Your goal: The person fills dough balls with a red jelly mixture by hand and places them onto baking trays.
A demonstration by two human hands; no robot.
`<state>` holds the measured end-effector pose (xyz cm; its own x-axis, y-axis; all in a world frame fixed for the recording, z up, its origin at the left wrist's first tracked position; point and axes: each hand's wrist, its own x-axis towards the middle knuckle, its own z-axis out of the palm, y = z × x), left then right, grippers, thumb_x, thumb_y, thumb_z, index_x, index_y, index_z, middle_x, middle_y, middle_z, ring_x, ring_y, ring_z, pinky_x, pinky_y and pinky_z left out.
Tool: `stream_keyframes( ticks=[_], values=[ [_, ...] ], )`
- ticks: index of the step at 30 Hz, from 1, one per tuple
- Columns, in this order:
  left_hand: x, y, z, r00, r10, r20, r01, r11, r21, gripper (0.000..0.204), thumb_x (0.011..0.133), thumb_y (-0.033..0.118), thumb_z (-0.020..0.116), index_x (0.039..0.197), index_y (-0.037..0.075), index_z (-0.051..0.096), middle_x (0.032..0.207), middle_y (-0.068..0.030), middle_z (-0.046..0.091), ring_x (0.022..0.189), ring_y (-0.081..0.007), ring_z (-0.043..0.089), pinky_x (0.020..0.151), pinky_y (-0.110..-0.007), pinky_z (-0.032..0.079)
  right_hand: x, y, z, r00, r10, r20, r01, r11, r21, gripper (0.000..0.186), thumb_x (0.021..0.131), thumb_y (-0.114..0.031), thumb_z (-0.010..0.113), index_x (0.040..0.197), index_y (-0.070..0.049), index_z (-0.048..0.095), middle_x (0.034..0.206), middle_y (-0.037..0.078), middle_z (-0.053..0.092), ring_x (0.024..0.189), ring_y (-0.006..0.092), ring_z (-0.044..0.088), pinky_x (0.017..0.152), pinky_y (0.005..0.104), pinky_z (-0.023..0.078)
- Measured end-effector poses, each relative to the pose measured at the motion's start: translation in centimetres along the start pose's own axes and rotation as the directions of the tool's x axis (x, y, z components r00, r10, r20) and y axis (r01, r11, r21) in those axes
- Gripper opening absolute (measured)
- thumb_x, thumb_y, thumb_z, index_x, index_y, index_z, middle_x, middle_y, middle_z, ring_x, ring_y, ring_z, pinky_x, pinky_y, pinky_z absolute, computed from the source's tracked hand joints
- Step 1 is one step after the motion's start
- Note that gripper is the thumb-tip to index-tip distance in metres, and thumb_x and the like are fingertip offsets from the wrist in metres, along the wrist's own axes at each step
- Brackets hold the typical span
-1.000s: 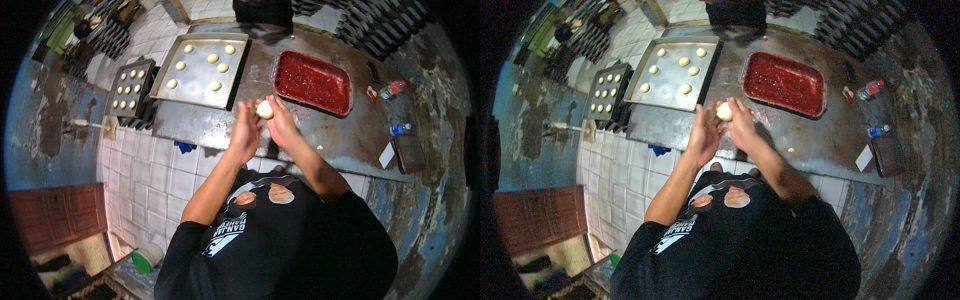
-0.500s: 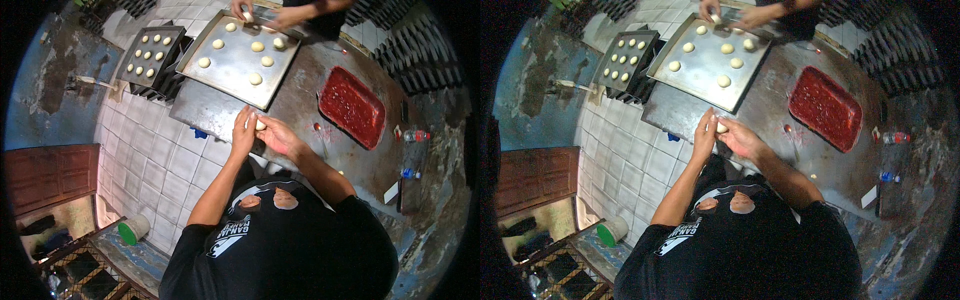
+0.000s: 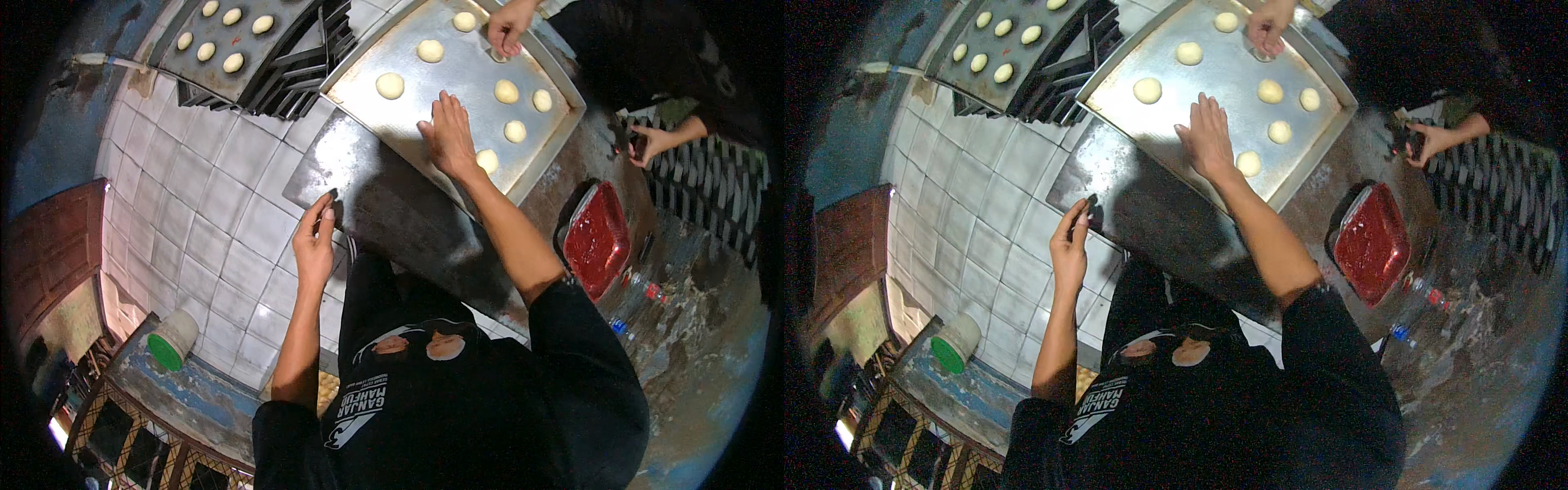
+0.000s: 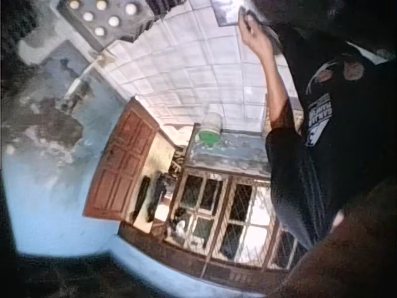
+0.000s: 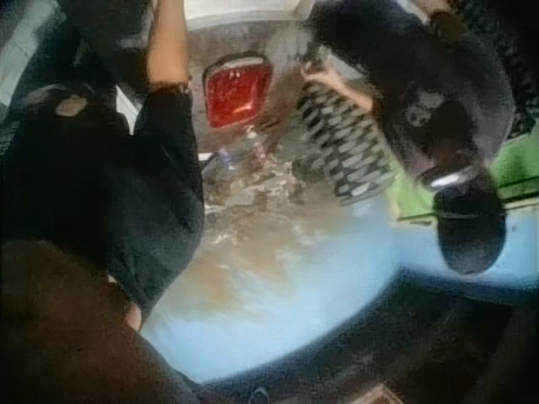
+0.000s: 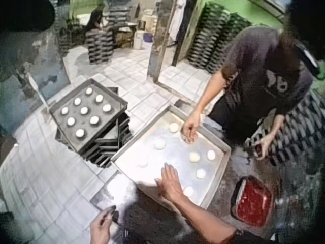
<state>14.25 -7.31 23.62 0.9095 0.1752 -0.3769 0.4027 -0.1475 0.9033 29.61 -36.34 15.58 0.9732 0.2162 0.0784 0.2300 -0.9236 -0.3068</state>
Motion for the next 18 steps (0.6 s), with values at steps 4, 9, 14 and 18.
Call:
stream_keyframes(
  ticks=[4,9,14,18],
  values=[
    [1.9,-1.5,-0.8,1.000,0.021,0.004,-0.021,1.000,0.019,0.034,0.102,0.020,0.058,0.130,0.001,0.063,0.123,-0.0140,0.068,0.114,-0.0198,0.063,0.098,-0.032,0.048,-0.5,0.9,3.3,0.999,-0.035,-0.024,0.036,0.999,0.022,0.061,0.104,-0.036,0.042,0.145,0.009,0.034,0.158,0.030,0.025,0.147,0.0470,0.021,0.121,0.0541,0.017],
    [3.3,0.6,0.3,0.996,0.034,0.079,-0.037,0.999,0.035,0.034,0.102,0.016,0.056,0.132,0.001,0.061,0.128,-0.0155,0.066,0.117,-0.0233,0.063,0.101,-0.034,0.048,1.9,1.4,-0.5,0.988,0.122,0.093,-0.153,0.853,0.499,0.066,0.096,-0.029,0.058,0.148,0.004,0.033,0.157,0.030,0.027,0.148,0.0415,0.025,0.121,0.0546,0.018],
    [4.8,2.4,1.1,0.990,0.060,0.130,-0.067,0.997,0.047,0.033,0.102,0.015,0.056,0.132,0.001,0.062,0.126,-0.0156,0.067,0.117,-0.0220,0.063,0.100,-0.033,0.047,1.6,1.2,1.8,0.996,0.022,-0.085,-0.014,0.996,0.088,0.070,0.099,-0.047,0.049,0.153,-0.006,0.031,0.160,0.022,0.028,0.147,0.0370,0.027,0.122,0.0455,0.018],
    [4.4,3.1,1.1,0.987,0.107,0.122,-0.106,0.994,-0.017,0.032,0.102,0.013,0.057,0.130,-0.001,0.063,0.125,-0.0142,0.067,0.115,-0.0194,0.062,0.100,-0.032,0.046,1.4,-1.2,0.6,0.984,0.137,0.113,-0.155,0.974,0.163,0.056,0.107,-0.039,0.040,0.152,-0.007,0.035,0.155,0.017,0.038,0.143,0.0345,0.035,0.119,0.0407,0.026]
  ],
)
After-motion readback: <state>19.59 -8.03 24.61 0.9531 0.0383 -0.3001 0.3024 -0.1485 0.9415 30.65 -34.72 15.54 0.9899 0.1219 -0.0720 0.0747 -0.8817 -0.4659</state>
